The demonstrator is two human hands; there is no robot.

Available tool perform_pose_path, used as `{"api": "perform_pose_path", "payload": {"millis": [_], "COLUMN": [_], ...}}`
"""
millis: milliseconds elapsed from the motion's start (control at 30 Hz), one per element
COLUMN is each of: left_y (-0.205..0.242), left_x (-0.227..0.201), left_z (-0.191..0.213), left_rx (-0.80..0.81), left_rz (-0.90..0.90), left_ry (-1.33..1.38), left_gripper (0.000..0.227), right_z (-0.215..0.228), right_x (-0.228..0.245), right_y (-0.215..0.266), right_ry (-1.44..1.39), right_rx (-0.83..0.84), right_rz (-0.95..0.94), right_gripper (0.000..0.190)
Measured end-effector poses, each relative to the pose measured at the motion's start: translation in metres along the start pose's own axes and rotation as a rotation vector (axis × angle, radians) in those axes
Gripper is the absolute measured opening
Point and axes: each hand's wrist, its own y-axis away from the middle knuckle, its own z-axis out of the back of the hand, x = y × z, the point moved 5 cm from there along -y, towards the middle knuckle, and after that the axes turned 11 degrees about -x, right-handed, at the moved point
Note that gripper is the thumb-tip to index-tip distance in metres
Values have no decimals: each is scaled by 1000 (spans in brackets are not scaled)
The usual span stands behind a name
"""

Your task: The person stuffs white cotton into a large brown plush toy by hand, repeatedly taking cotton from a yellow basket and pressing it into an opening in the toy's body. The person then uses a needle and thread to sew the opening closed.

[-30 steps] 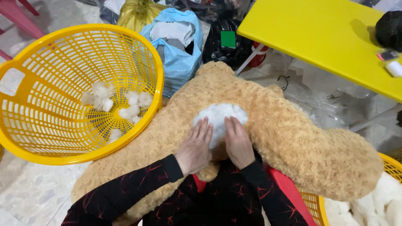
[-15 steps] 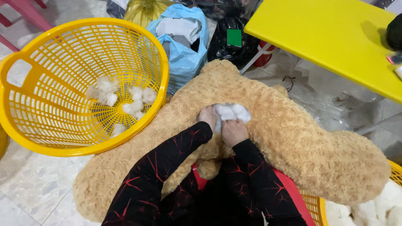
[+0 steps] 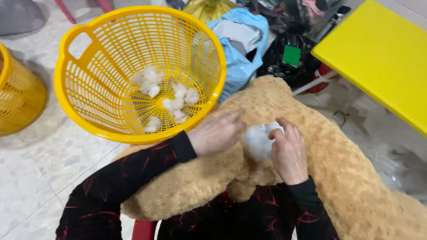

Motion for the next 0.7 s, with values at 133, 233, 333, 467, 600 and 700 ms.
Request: {"api": "perform_pose_path", "payload": {"millis": [133, 233, 333, 467, 600, 700], "left_y": [21, 50, 76, 87, 70, 69], "left_x": [115, 202, 291, 382, 421, 434], "left_z": [66, 72, 32, -55, -114, -151], "left_rx": [-26, -7, 259, 599, 521, 566], "left_rz": [275, 413, 515, 600, 544, 612], "left_ry": [-109, -136, -245, -331, -458, -390], "left_gripper": [39, 42, 49, 70, 142, 149], "right_z": [-65, -136, -188, -209, -211, -208], "right_x": [55, 92, 109, 102, 99, 99], "right_y": [-46, -64, -62, -54, -53, -55], "right_ry": [-353, -441, -418, -484, -544, -560], "right_rx": [72, 276, 485, 587, 570, 563], "right_rz": [200, 341, 389, 292, 254, 252], "right_gripper": [20, 25, 35, 28, 28, 28]}}
